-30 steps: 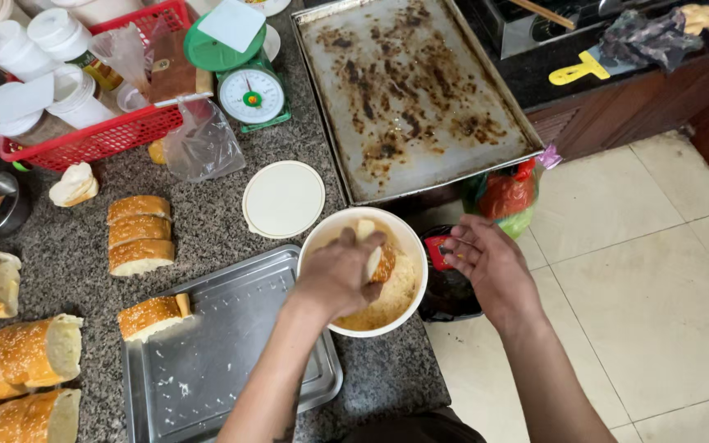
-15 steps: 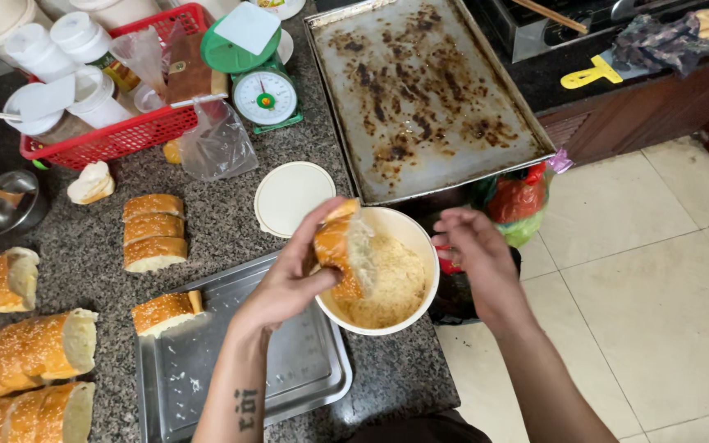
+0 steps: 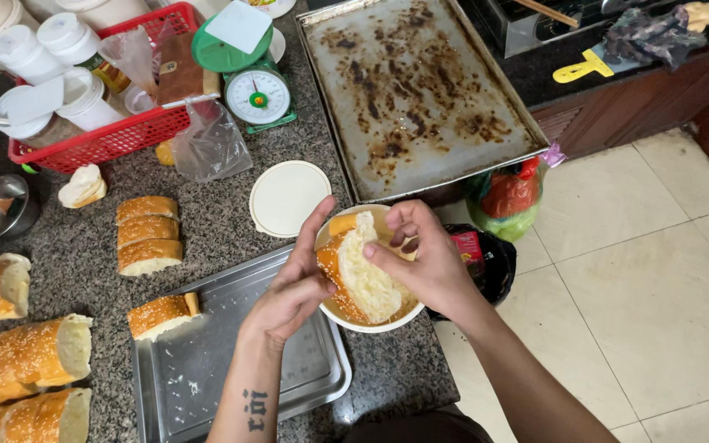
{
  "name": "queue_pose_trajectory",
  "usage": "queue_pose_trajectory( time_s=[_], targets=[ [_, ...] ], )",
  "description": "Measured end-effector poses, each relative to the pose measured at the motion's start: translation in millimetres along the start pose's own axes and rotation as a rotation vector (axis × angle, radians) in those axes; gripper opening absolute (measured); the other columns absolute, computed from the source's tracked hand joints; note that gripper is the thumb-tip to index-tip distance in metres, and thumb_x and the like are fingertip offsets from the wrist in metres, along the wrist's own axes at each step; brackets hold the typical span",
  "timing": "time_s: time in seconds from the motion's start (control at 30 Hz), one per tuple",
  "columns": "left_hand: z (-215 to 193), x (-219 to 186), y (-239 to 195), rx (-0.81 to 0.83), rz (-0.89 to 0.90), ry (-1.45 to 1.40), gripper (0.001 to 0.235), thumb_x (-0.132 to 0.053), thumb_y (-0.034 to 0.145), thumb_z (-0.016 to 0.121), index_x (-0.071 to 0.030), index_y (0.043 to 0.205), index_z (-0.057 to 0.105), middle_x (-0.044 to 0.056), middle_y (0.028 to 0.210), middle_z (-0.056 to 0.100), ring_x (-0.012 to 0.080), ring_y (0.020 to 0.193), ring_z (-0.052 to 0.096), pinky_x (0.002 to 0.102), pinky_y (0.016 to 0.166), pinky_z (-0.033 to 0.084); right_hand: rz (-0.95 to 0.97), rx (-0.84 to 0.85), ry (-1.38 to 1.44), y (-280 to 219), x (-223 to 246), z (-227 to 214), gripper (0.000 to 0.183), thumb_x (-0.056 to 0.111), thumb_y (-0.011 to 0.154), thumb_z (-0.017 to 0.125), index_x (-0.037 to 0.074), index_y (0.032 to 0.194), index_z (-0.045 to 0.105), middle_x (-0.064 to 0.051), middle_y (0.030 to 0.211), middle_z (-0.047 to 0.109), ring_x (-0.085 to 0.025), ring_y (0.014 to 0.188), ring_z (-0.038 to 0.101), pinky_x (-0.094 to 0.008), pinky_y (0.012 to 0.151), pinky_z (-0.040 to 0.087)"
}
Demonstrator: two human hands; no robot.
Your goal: The person repeatedly picks up sliced bread rolls, scoops a white creamy substance from a container with their hand, and stuffs it into the bread. They then place the stuffed rolls onto a metal tray. The process is repeated for multiple rolls throughout the clip.
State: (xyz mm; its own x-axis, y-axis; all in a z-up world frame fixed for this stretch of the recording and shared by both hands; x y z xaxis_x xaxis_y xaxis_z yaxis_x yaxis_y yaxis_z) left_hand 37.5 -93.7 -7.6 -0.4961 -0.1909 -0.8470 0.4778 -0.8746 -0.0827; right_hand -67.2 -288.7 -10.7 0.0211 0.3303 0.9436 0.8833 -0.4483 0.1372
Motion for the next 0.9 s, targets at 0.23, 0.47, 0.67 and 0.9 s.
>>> queue_pose_trajectory(
  time_s=[0.23, 0.47, 0.67, 0.9],
  targets=[
    [-7, -2, -2, -0.006, 0.020, -0.041, 0.126, 0.009, 0.069, 0.058, -0.017, 0.187, 0.022, 0.016, 0.189, 0.032, 0.0295, 0.168, 0.042, 0.039, 0.133, 0.041, 0.368, 0.220, 0.559, 0, -16, -4, 0.038, 0.028, 0.109, 0.068, 0.006, 0.140, 0.070, -0.003, 0.112, 0.078, -0.011, 0.097, 0.074, -0.031, 0.087, 0.061],
    [-10, 0, -10, -0.019, 0.003, 0.005, 0.124, 0.008, 0.071, 0.058, -0.017, 0.186, 0.023, 0.010, 0.190, 0.031, 0.0278, 0.162, 0.045, 0.039, 0.117, 0.046, 0.178, 0.215, 0.495, -5, -39, 11, 0.020, 0.013, 0.112, 0.075, -0.001, 0.125, 0.077, -0.002, 0.105, 0.079, -0.009, 0.094, 0.070, -0.030, 0.087, 0.060],
    [-18, -12, -24, -0.060, 0.071, -0.086, 0.126, 0.008, 0.070, 0.059, -0.018, 0.186, 0.021, 0.018, 0.181, 0.041, 0.0300, 0.163, 0.049, 0.038, 0.127, 0.051, 0.028, 0.145, 0.181, -7, -34, -7, 0.020, 0.016, 0.111, 0.075, 0.001, 0.122, 0.081, -0.003, 0.109, 0.084, -0.011, 0.098, 0.076, -0.030, 0.090, 0.063],
    [-23, -12, -32, -0.074, 0.068, -0.082, 0.125, 0.010, 0.074, 0.057, -0.018, 0.191, 0.022, 0.018, 0.179, 0.047, 0.0309, 0.152, 0.051, 0.040, 0.114, 0.047, 0.063, 0.353, 0.211, -13, -22, 16, 0.026, 0.023, 0.110, 0.073, 0.004, 0.126, 0.081, -0.002, 0.119, 0.085, -0.010, 0.108, 0.075, -0.029, 0.095, 0.061]
  ],
)
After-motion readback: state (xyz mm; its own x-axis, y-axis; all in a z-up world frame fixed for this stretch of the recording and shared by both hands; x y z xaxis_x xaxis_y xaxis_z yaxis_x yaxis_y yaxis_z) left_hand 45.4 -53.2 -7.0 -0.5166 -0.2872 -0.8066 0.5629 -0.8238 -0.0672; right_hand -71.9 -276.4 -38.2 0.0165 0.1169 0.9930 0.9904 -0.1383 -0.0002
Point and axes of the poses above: each hand's wrist, its own y-axis towards the middle knuckle, its own z-axis out of the palm, x = y × z, the point moved 4 cm from there along y, towards the middle knuckle
